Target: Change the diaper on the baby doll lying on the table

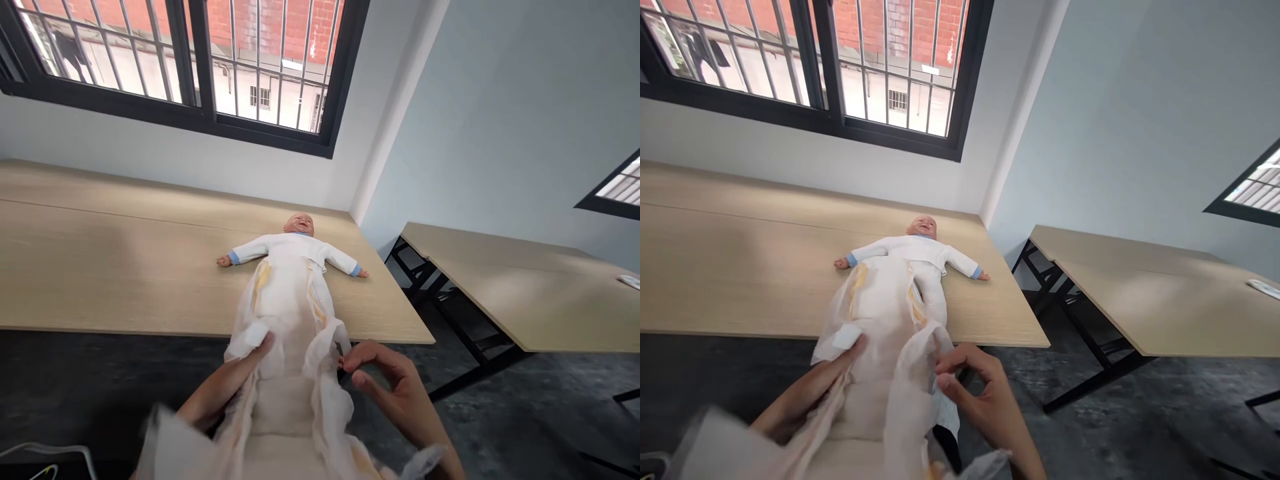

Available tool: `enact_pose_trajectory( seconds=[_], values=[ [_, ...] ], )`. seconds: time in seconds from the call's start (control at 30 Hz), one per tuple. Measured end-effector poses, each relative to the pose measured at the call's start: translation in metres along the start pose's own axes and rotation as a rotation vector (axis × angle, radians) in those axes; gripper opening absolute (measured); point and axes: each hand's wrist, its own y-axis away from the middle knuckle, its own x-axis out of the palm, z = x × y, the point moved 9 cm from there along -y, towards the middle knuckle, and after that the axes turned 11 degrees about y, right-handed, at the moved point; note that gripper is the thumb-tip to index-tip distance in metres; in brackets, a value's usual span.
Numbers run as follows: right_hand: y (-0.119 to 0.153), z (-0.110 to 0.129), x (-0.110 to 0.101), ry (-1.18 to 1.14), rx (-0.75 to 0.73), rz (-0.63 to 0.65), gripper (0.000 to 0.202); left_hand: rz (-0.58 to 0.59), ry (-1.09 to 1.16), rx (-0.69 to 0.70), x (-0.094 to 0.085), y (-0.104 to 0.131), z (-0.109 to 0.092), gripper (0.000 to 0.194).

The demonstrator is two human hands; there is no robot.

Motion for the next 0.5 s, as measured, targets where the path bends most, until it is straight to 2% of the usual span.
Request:
enact_pose_trajectory(
  seconds=[0.03, 0.1, 0.2, 0.27, 0.33, 0.4, 0.47, 0.5],
  values=[
    [-0.001, 0.010, 0.005, 0.068, -0.070, 0.031, 0.014, -0.007, 0.030, -0.033, 0.002, 0.000, 0.005, 0.059],
    [-0.005, 0.024, 0.019, 0.203, -0.163, 0.089, 0.029, -0.011, 0.072, -0.043, 0.005, -0.003, 0.011, 0.061],
    [-0.017, 0.025, 0.043, 0.347, -0.180, 0.177, 0.057, 0.047, 0.116, -0.039, 0.013, -0.008, 0.017, 0.062],
    [-0.026, 0.026, 0.055, 0.372, -0.230, 0.192, 0.063, 0.078, 0.151, -0.090, 0.020, -0.010, 0.023, 0.063],
    [-0.033, 0.030, 0.051, 0.364, -0.293, 0.077, 0.058, 0.083, 0.201, -0.135, 0.024, -0.009, 0.027, 0.060],
    [-0.035, 0.030, 0.030, 0.352, -0.307, -0.163, 0.043, 0.090, 0.256, -0.155, 0.025, -0.008, 0.028, 0.054],
    [-0.030, 0.021, 0.005, 0.321, -0.232, -0.385, 0.021, 0.085, 0.265, -0.153, 0.019, -0.007, 0.028, 0.045],
    [-0.027, 0.013, -0.003, 0.304, -0.171, -0.434, 0.013, 0.076, 0.245, -0.150, 0.014, -0.006, 0.028, 0.041]
  ],
)
